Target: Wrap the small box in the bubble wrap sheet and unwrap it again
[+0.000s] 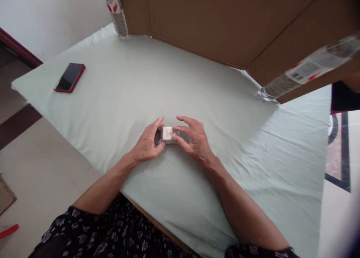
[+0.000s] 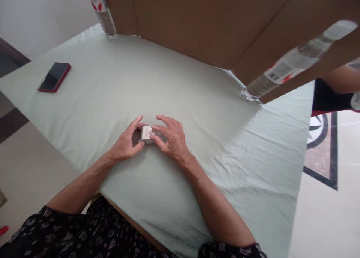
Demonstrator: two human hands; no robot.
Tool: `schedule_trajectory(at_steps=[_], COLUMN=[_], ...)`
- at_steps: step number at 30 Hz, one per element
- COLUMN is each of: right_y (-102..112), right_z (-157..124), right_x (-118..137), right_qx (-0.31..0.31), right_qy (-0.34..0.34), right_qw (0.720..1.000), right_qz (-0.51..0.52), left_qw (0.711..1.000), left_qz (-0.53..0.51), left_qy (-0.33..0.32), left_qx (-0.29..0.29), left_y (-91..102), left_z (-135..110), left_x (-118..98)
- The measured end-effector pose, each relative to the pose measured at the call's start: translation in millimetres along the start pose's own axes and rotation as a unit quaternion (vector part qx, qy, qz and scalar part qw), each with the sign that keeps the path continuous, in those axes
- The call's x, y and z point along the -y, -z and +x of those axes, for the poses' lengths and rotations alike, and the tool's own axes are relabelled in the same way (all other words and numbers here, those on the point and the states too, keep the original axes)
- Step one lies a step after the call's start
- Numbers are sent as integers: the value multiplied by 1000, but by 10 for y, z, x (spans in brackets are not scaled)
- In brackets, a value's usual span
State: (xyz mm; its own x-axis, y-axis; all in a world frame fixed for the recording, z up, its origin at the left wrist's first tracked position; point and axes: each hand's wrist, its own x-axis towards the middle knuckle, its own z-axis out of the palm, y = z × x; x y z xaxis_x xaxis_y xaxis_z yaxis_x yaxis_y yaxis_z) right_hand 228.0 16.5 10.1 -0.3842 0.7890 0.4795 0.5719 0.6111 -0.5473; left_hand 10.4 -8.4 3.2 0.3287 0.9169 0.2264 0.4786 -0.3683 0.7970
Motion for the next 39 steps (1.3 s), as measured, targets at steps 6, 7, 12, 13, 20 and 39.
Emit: schedule_trajectory(at_steps=[6, 7, 12, 13, 20, 39], right_y=[104, 89, -11, -14, 133, 302], right_z=[163, 169, 154, 157, 319, 461], right_x=[92, 109, 149, 151, 258, 68], right_qx=[45, 40, 8, 3, -6, -137], right_qy=[96, 103, 81, 67, 1, -99], right_qw=[988, 986, 991, 993, 1000, 982], right_qz=[-113, -126, -109, -95, -31, 77], left_qw=[998, 998, 997, 996, 992, 914], left_qz=[31, 32, 18, 10, -103, -363], left_qy=[-50, -55, -75, -83, -75, 133], left_qx=[-20, -22, -25, -26, -19, 123], left_y=[-20, -24, -42, -42, -5, 104], left_z=[-9, -9, -2, -3, -29, 31], left_x=[54, 59, 54, 44, -19, -148])
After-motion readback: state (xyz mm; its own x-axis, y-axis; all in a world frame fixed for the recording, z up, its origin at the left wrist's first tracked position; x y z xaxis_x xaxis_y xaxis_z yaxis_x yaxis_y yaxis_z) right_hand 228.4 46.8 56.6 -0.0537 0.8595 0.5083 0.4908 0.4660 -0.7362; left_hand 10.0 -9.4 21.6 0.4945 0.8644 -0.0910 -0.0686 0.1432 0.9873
